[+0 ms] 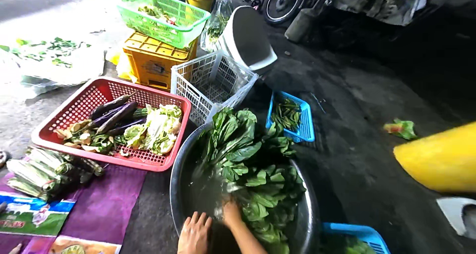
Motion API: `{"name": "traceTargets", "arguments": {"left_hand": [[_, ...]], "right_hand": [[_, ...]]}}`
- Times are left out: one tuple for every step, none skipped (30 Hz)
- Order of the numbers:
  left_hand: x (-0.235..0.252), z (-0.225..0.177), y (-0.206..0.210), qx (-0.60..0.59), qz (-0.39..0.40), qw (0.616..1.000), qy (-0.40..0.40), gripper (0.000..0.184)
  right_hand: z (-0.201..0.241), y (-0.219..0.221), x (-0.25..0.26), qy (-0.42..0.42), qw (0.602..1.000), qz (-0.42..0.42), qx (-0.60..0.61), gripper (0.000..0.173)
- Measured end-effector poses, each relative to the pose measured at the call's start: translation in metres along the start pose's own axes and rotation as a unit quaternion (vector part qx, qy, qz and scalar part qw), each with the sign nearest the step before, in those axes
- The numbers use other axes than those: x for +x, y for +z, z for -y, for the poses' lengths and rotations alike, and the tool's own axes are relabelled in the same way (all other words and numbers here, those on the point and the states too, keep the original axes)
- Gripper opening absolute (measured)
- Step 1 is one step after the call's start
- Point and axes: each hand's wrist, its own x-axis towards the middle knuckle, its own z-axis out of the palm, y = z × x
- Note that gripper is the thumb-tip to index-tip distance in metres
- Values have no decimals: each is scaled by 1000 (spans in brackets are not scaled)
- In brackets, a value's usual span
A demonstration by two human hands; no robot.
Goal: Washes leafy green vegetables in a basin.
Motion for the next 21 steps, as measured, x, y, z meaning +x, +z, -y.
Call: {"name": "traceTargets", "arguments": {"left_hand": [[-1,-1,1,0,-4,1000,2,33],[-2,-1,1,-1,-7,1000,3,32],[-2,-3,0,-2,-8,1000,3,32],[-1,-3,-1,-2,-11,1000,3,32],[0,-4,-2,1,-3,1000,0,33],[1,-4,-2,2,5,1000,-3,34],[0,-5,-1,5,6,1000,-5,34],[0,-4,0,10,-3,1000,-4,33],[0,-5,1,15,-9,1000,-4,32],[0,-5,2,20,-13,1000,-4,32],[-1,-6,2,21,-12,1000,-5,32],[-1,-7,2,21,-9,1000,-7,33],[-2,-7,1,20,-9,1000,-10,33],[-1,-6,3,22,-22,999,-9,33],[-1,-5,6,22,-36,999,-6,32],[-2,-4,9,25,-58,998,2,29],[-1,-4,11,28,-66,997,4,27],[0,-4,12,32,-62,998,0,28],[1,-4,13,40,-54,998,-7,29],[2,-5,14,47,-51,998,-12,29],[3,-6,14,53,-50,997,-15,29]], "right_hand": [[1,15,-4,-2,999,-40,31,55],[-5,29,-6,-14,993,-82,78,50],[-12,38,-8,-23,988,-105,110,46],[-21,42,-9,-36,988,-101,113,46],[-33,44,-8,-61,991,-74,91,47],[-44,44,-7,-78,991,-69,85,49],[-52,46,-6,-89,986,-95,107,48],[-55,47,-3,-84,981,-121,130,49],[-55,51,4,-78,979,-144,122,50],[-50,51,7,-70,982,-156,84,52],[-40,43,0,-58,986,-141,63,55],[-29,32,-9,-52,990,-114,70,59],[-20,24,-15,-65,984,-134,97,62],[-15,20,-20,-96,966,-192,145,61],[-15,14,-28,-146,931,-256,215,57],[-18,4,-41,-204,882,-314,285,53],[-23,-11,-58,-259,828,-352,352,51],[-30,-30,-81,-303,778,-374,404,51],[-38,-49,-107,-338,738,-391,434,51],[-47,-66,-135,-365,706,-407,450,50],[-57,-78,-161,-388,681,-427,451,50]]}}
